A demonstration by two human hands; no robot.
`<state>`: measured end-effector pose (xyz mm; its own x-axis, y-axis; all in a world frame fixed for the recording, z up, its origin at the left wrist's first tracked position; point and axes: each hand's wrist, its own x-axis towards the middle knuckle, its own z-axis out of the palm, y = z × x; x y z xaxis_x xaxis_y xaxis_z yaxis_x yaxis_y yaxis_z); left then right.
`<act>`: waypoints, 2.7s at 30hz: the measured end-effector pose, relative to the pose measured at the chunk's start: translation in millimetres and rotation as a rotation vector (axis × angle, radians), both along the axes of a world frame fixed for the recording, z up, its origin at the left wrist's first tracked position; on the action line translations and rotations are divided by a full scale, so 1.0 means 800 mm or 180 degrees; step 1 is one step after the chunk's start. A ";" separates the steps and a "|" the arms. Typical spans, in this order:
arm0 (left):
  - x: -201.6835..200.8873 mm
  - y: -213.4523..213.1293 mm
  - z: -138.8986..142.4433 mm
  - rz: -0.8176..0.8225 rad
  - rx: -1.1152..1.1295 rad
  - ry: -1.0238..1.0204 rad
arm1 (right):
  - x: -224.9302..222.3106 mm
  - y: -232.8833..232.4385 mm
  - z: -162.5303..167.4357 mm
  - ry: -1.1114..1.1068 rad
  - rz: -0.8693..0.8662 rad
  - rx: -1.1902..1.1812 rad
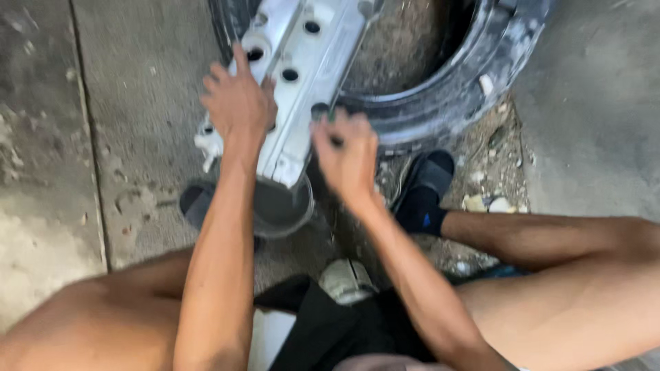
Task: The person sits on the ground and scrubs an aluminum engine valve cover with a green scouring pad, dipping the pad in a bucket of water and working over the cover's surfaces and holes, turning the cover over to scrub other sides.
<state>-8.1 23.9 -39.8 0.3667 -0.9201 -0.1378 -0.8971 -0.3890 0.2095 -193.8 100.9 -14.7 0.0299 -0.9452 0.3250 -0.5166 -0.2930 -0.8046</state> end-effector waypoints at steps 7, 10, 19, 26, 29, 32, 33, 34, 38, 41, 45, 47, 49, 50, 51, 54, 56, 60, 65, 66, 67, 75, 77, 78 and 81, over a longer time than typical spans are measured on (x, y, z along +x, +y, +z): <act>0.000 0.000 0.005 0.0019 0.0032 0.0011 | 0.001 0.002 -0.003 -0.0546 -0.0095 0.0676; -0.001 0.001 0.006 -0.0019 -0.0004 0.0094 | 0.004 0.007 -0.006 -0.0478 -0.0215 0.0468; 0.000 -0.001 0.000 -0.0019 0.0021 0.0055 | 0.007 0.009 -0.014 -0.0586 -0.0318 0.0458; 0.003 -0.003 -0.002 0.0040 0.0142 0.0073 | 0.007 0.003 -0.011 -0.1147 -0.0423 0.0936; 0.003 -0.003 -0.004 0.0023 -0.0010 0.0005 | 0.005 0.009 -0.009 0.0178 -0.0210 0.0096; 0.002 -0.001 -0.006 -0.0062 -0.0126 -0.0212 | 0.001 0.008 -0.005 0.0262 -0.0054 0.0340; 0.002 0.000 -0.006 -0.0021 -0.0046 -0.0126 | 0.001 0.010 -0.003 0.0238 0.0024 0.0223; 0.002 0.001 -0.006 0.0000 0.0006 -0.0036 | 0.000 0.007 0.000 0.0218 0.0082 0.0080; 0.000 -0.001 -0.005 -0.0063 -0.0155 -0.0237 | 0.006 0.004 0.017 0.0232 0.0983 -0.0492; -0.002 -0.003 -0.003 0.0020 -0.0073 -0.0202 | 0.004 -0.016 0.024 0.0734 0.0799 -0.0217; -0.004 -0.003 -0.003 -0.0005 -0.0125 -0.0197 | -0.001 -0.038 0.031 0.0774 0.1289 -0.0578; -0.004 -0.003 -0.004 -0.0029 -0.0301 -0.0316 | -0.001 -0.041 0.036 0.0697 0.1820 -0.0836; -0.005 -0.002 -0.004 0.0039 -0.0196 -0.0214 | -0.002 -0.050 0.040 0.0802 0.1565 -0.0721; -0.005 -0.002 -0.003 0.0085 -0.0100 -0.0167 | -0.002 -0.056 0.040 0.0838 0.1455 -0.0623; -0.006 -0.002 -0.003 0.0089 -0.0123 -0.0161 | 0.000 -0.057 0.040 0.0914 0.1402 -0.0700; -0.007 -0.002 0.000 0.0023 -0.0127 -0.0104 | -0.002 -0.060 0.040 0.1048 0.1461 -0.0830; -0.006 -0.003 0.002 0.0080 -0.0111 -0.0098 | -0.003 -0.056 0.042 0.0935 0.1971 -0.0900; -0.007 -0.002 0.003 -0.0005 -0.0191 -0.0156 | -0.004 -0.069 0.047 0.1256 0.1403 -0.0397; -0.007 -0.002 0.001 0.0085 -0.0107 -0.0035 | 0.000 -0.050 0.051 0.1017 0.2285 -0.0857; -0.007 -0.003 0.001 0.0061 -0.0156 -0.0088 | 0.000 -0.056 0.048 0.1040 0.2087 -0.0706; -0.007 -0.003 0.001 0.0064 -0.0161 -0.0145 | 0.000 -0.065 0.046 0.1045 0.1922 -0.0520; -0.007 -0.006 -0.006 0.0064 -0.0233 -0.0226 | -0.008 -0.071 0.032 0.0775 0.2129 -0.0640; -0.009 -0.006 -0.009 0.0060 -0.0264 -0.0349 | -0.007 -0.075 0.038 0.0901 0.1700 -0.0614; -0.008 -0.006 -0.011 0.0060 -0.0216 -0.0304 | -0.007 -0.071 0.039 0.1132 0.1722 -0.0517; -0.009 -0.011 -0.016 0.0015 -0.0200 -0.0234 | -0.011 -0.058 0.041 0.1470 0.1842 -0.0523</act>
